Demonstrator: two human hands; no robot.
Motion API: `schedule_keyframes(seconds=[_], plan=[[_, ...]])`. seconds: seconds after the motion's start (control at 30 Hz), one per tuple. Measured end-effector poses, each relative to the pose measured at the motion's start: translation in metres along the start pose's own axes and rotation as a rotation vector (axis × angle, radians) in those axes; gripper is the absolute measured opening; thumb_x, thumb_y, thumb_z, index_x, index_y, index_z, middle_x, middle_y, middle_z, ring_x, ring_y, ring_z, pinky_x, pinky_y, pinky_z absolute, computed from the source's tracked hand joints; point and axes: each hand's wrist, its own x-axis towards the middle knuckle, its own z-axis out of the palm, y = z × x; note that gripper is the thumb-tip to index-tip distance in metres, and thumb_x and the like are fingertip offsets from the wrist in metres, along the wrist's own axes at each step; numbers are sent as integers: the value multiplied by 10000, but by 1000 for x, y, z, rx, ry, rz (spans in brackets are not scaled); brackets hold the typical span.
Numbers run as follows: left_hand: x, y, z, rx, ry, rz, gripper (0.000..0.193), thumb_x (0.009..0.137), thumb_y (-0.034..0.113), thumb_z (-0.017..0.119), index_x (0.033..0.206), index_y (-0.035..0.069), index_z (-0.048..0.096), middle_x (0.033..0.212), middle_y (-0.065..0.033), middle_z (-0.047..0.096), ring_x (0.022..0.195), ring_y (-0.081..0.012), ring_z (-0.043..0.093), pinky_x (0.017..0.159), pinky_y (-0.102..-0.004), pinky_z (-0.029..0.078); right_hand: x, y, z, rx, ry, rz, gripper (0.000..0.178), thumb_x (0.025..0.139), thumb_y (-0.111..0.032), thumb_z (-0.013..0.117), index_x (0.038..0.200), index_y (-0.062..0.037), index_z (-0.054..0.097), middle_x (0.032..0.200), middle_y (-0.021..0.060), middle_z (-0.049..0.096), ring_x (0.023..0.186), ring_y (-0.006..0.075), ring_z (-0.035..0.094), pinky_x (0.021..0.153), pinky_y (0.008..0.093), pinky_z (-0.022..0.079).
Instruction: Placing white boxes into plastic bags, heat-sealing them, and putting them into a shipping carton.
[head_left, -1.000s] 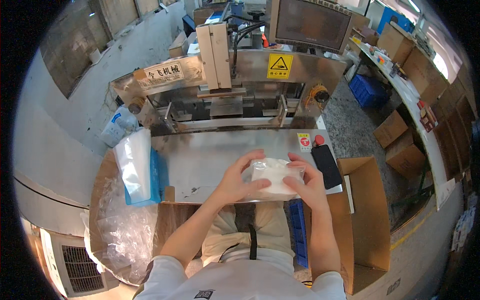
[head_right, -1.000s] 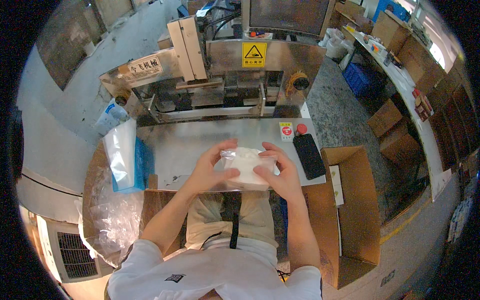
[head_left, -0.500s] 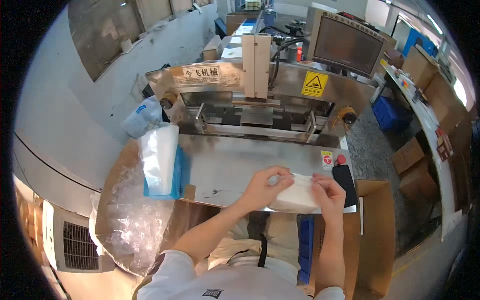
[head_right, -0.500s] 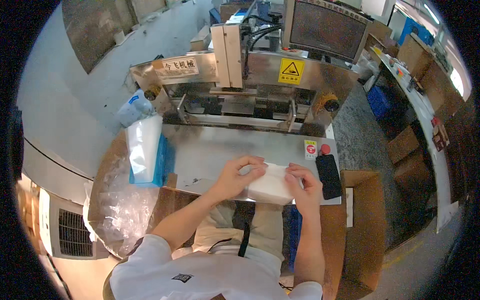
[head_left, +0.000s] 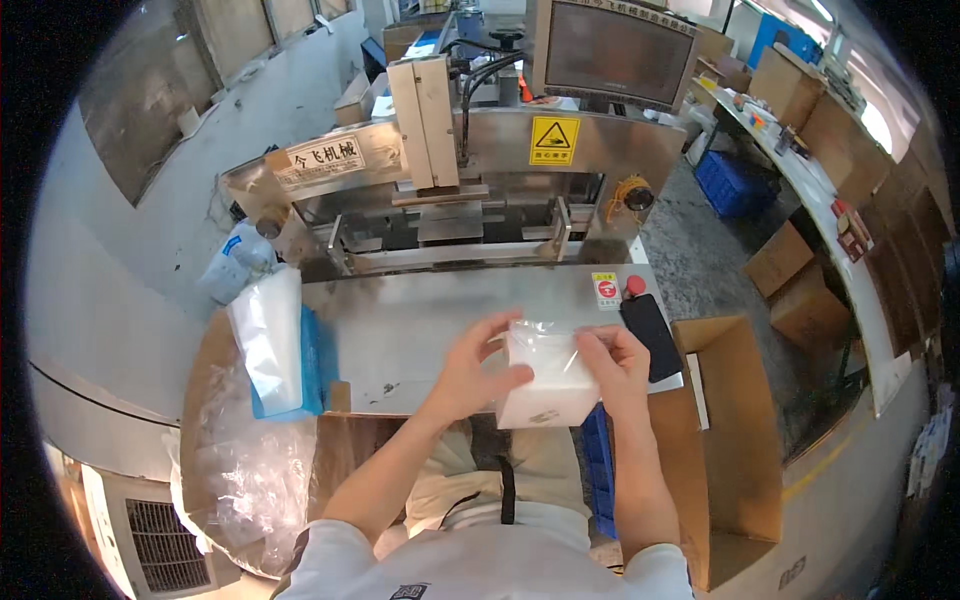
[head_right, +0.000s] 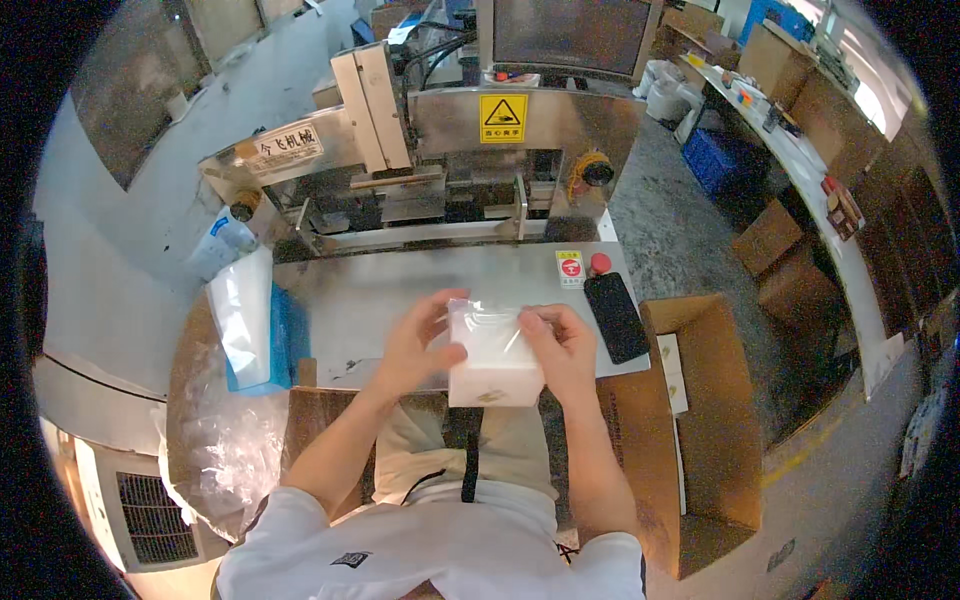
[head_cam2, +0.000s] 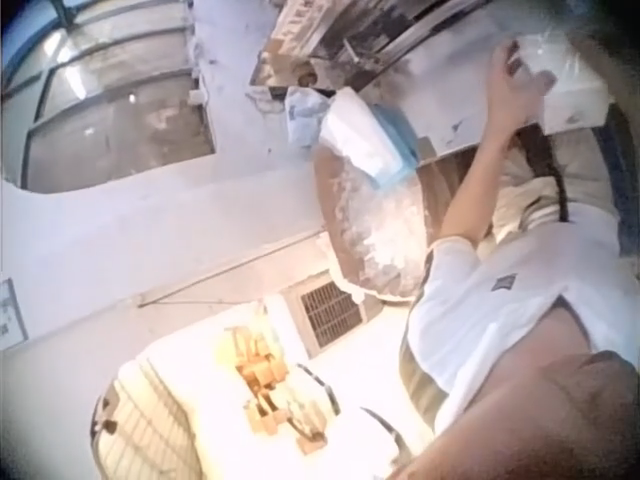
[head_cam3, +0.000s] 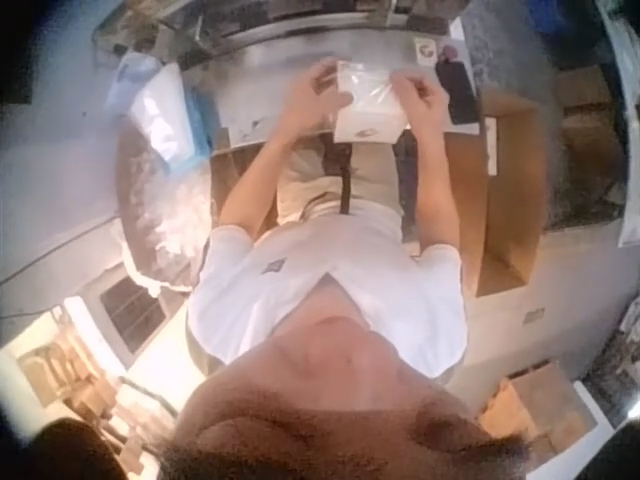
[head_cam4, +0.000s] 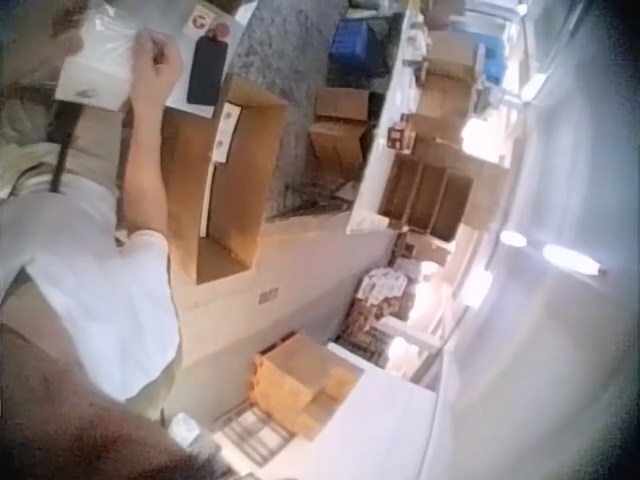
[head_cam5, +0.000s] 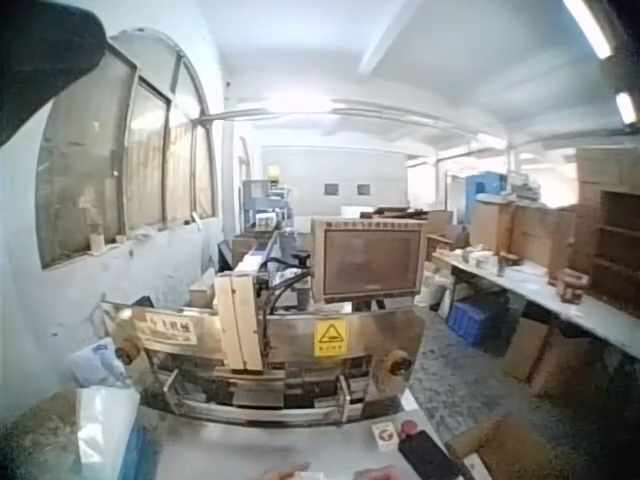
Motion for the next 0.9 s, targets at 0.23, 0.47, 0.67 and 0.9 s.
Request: schedule_keyframes(seconds=[0.23,0.47,0.67,0.9], plan=[[-5,8,5,78,-95,-122,874,743,231,890,1432,-34,422,1322,-166,571,1219,-233,549,1065,-379,425,-1,0,0,22,53,10,136,933,-131,713,959,1,698,910,50,725,791,73,637,728,223,511],[-3,16,4,116,-85,-140,839,783,279,868,1416,-46,423,1232,-158,620,1094,-212,606,990,-361,477,-1,-1,-6,59,4,58,142,953,-131,686,982,8,686,935,68,729,826,89,656,754,235,523],[-5,19,5,-51,-120,-245,751,860,226,807,1430,-46,402,1229,-152,625,1077,-183,610,935,-331,504,0,-7,-12,188,-77,201,139,961,-125,664,1002,8,669,1003,100,728,854,116,673,769,258,536],[-5,16,5,-124,-161,-303,694,915,210,748,1454,-37,386,1169,-154,648,1019,-158,628,859,-310,528,-6,-11,-18,87,-230,237,170,918,-146,730,981,1,674,934,93,737,820,116,682,744,243,535]])
